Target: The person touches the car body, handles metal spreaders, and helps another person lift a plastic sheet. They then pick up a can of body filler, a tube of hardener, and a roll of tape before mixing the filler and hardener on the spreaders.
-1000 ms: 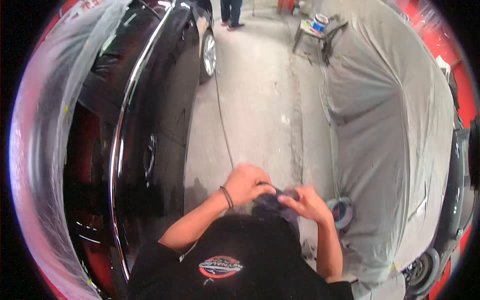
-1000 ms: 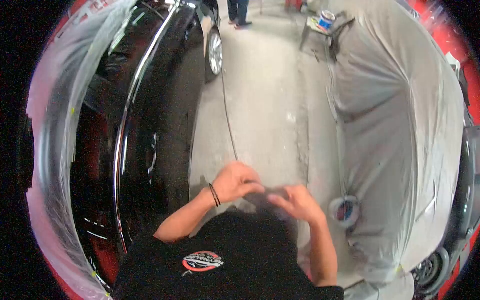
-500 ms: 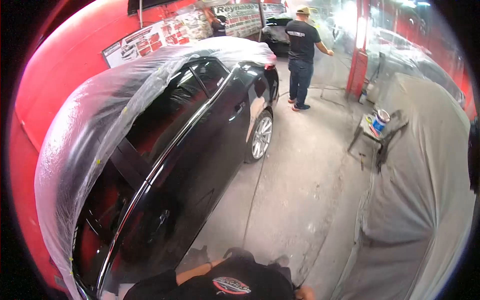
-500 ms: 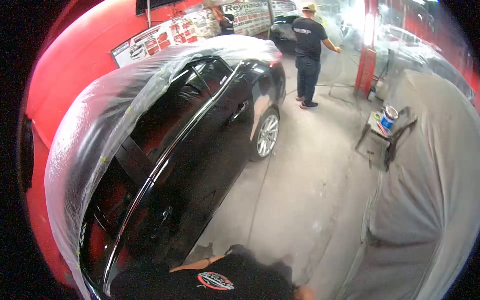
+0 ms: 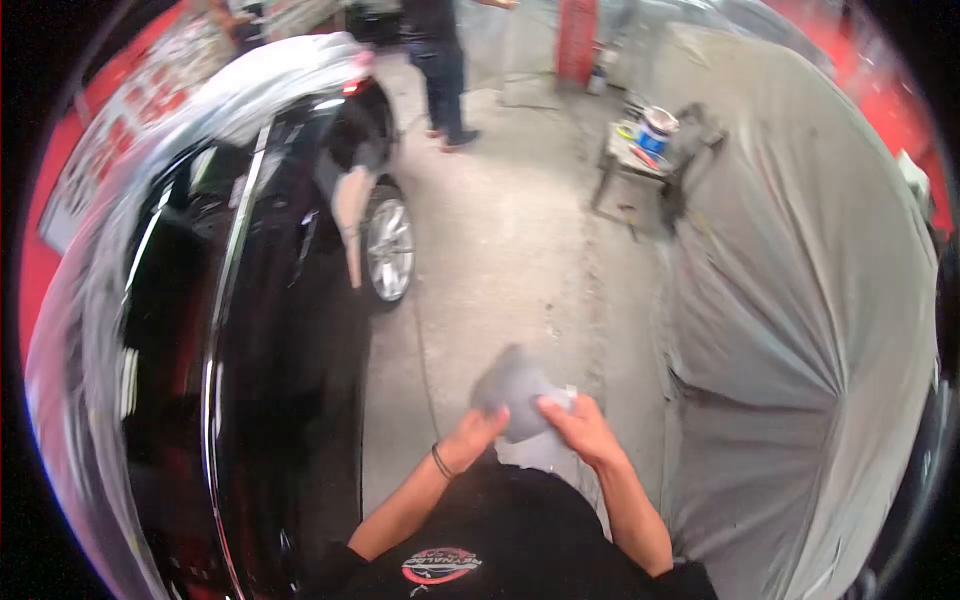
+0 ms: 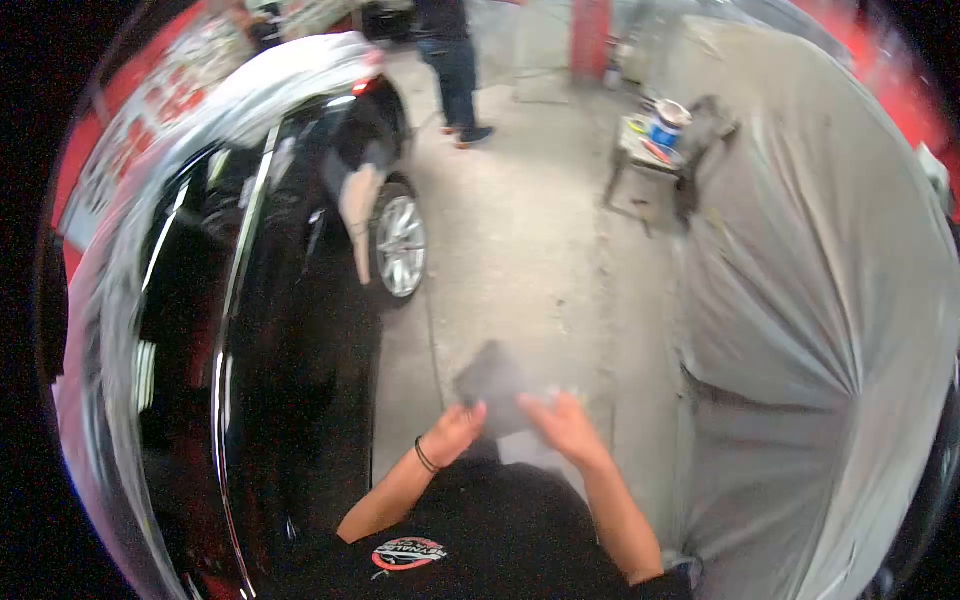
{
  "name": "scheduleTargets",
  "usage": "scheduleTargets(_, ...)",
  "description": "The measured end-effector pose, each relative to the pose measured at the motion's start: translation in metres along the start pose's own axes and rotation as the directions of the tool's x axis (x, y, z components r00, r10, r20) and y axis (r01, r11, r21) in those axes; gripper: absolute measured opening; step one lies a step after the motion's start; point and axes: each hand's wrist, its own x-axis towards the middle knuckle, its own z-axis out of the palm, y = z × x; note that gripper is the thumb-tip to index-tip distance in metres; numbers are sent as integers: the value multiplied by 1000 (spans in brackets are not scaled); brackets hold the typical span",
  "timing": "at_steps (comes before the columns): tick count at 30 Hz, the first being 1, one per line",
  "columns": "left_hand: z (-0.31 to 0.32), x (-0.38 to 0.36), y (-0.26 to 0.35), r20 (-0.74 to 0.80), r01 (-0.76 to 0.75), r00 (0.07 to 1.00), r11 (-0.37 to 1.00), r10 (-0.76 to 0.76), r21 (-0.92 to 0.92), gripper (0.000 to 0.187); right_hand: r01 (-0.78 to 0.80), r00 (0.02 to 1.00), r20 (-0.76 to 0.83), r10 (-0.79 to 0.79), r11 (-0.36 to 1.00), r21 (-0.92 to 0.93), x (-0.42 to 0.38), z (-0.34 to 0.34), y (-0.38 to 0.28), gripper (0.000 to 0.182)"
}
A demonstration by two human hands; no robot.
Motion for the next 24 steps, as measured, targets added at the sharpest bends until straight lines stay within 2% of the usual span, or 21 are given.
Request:
scheduleTargets(1,11,25,34,-79,-54,996,996,48,-67,61,-40,999,25,39,999,33,17,14,-30,37)
scheduleTargets(2,10,42,62,-96,-77,994,982,61,-173,61,-81,995,59,77,994,73,29,24,-61,37)
scheduleTargets(4,-10,78,113,-155,-143,983,926,94,-350,59,-8,998,60,8,1000,-8,51,16,-99,36)
scheduleTargets(5,-28,103,122,-218,-171,971,923,99,-344,58,42,996,77,-37,998,-57,65,0,-110,35)
scheduleTargets(6,-50,123,129,-292,-197,952,918,95,-343,56,-12,998,-66,8,998,-60,88,-23,-101,36)
scheduleTargets(7,-66,143,141,-286,-185,954,926,89,-328,54,-82,977,-201,70,995,-54,108,-42,-90,37)
scheduleTargets(8,-81,163,153,-280,-162,957,938,73,-308,53,0,963,-261,71,965,262,117,-48,-111,36)
scheduleTargets(9,-95,184,162,-259,-139,964,949,65,-282,51,125,937,-340,80,832,540,129,-55,-135,36)
scheduleTargets(12,-113,256,165,-265,-75,963,989,40,-125,45,294,905,-422,46,649,702,167,-93,-152,37)
scheduleTargets(14,-145,303,141,-265,25,963,963,48,267,50,339,902,-431,32,568,750,193,-115,-157,38)
scheduleTargets(15,-164,325,126,-263,63,963,888,67,456,53,361,902,-432,16,523,772,208,-129,-159,39)
scheduleTargets(16,-186,343,115,-192,145,981,627,8,765,54,378,903,-429,-3,480,792,224,-142,-161,40)
scheduleTargets(17,-212,355,101,-154,166,986,255,-67,953,57,391,906,-423,-24,433,812,241,-154,-162,41)
scheduleTargets(19,-256,365,64,-40,21,943,-63,-330,998,57,384,918,-393,-45,342,858,269,-190,-159,44)
scheduleTargets(20,-235,362,81,-189,141,860,-136,-474,981,57,365,928,-369,-49,304,880,286,-208,-157,46)
scheduleTargets(21,-241,357,79,-226,166,797,-158,-560,973,54,340,939,-339,-49,264,903,303,-225,-156,48)
scheduleTargets(23,-322,338,12,-220,151,797,-167,-562,974,56,317,941,-339,21,299,900,334,-255,-151,56)
scheduleTargets(24,-343,340,-9,-216,239,902,14,-374,971,60,321,935,-352,39,327,889,355,-276,-154,61)
